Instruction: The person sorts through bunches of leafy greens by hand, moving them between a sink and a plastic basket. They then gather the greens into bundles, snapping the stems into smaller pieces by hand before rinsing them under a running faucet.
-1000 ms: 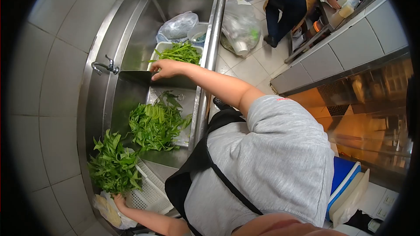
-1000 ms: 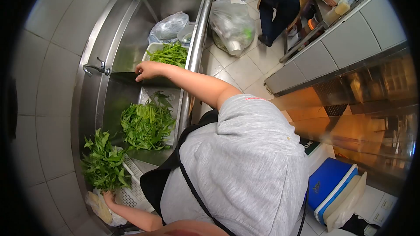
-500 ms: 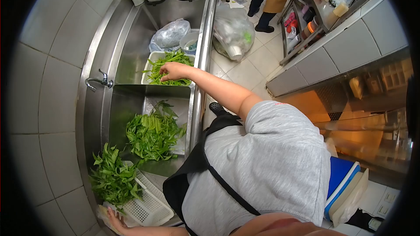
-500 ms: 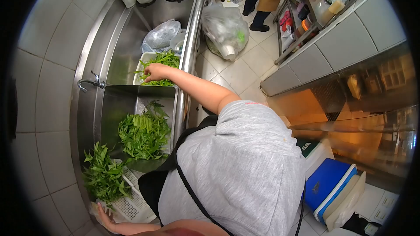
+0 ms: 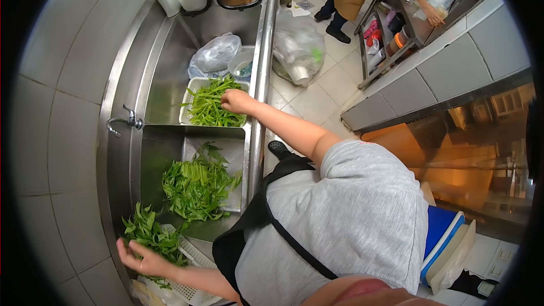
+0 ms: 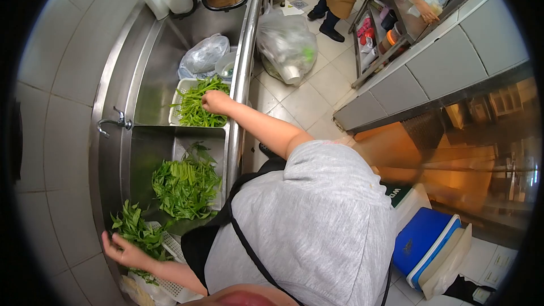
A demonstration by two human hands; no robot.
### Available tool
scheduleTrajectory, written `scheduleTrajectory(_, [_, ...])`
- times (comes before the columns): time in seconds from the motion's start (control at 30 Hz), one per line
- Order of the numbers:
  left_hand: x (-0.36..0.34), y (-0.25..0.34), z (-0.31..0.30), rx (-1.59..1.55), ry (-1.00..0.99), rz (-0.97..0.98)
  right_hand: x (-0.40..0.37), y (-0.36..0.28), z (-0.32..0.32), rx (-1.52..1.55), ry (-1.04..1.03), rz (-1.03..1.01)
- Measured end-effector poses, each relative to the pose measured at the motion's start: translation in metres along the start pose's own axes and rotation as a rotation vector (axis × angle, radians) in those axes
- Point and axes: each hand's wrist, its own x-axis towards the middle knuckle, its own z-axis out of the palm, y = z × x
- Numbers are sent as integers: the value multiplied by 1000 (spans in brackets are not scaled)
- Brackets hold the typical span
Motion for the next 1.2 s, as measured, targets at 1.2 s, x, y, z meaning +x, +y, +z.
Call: scheduleTrajectory(1.2, [-149, -74, 123, 217, -1493, -692, -136, 295, -274, 347, 1134, 960])
